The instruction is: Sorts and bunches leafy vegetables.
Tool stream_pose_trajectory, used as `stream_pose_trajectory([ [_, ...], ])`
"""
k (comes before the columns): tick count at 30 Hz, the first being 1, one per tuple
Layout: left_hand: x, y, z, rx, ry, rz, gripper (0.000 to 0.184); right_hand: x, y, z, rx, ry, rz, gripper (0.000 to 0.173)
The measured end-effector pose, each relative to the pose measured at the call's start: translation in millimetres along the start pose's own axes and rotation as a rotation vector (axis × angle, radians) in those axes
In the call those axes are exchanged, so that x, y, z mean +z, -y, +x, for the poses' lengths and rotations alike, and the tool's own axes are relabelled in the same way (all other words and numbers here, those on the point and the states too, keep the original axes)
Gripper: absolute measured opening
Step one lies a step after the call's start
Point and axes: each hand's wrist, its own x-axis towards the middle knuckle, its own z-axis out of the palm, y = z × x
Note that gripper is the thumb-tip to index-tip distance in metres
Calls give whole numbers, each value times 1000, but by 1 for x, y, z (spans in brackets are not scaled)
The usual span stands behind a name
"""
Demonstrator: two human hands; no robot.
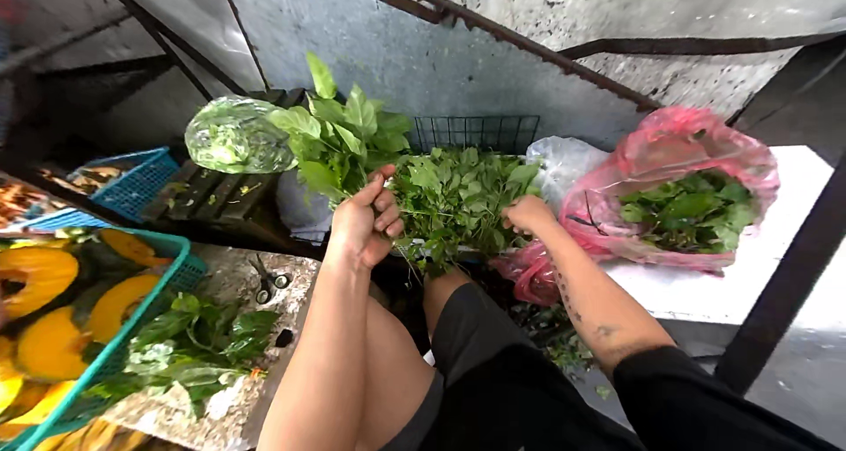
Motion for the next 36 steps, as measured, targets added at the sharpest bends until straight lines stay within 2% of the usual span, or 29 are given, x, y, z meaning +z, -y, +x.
stream_pose_trajectory([
  [3,2,4,0,9,-71,-13,30,1,-9,15,-38,-37,0,43],
  [5,3,6,1,27,-95,-58,31,3,-2,11,-100,-121,54,41],
  [7,0,6,4,60,-96,-142,34,10,6,4,-70,-144,19,52],
  [9,-3,6,5,83,-123,-186,36,28,5,10,-1,-55,-83,68],
  [10,-2,5,5,82,-142,-192,36,38,3,15,22,-5,-99,70],
  [13,1,1,4,49,-188,-177,32,49,-2,18,52,21,127,59],
  [16,-2,0,2,38,-202,-173,30,34,-1,-2,-63,-35,306,50],
  [18,-2,-1,3,51,-206,-166,29,21,-4,-3,-136,-40,126,48],
  [20,-1,4,2,66,-217,-153,27,14,-15,2,-117,-25,-137,48],
  [22,2,6,1,63,-226,-136,28,0,-9,-10,-112,-70,-209,48],
  [25,1,4,1,17,-230,-152,31,-25,12,-43,-221,-141,6,46],
  [27,0,5,1,-12,-210,-119,29,-33,12,-42,-212,-82,103,44],
  [29,2,8,1,-23,-215,-68,29,-38,8,-41,-216,-95,167,39],
  [36,4,9,6,-32,-235,-126,30,-39,35,-65,-444,-152,814,24],
])
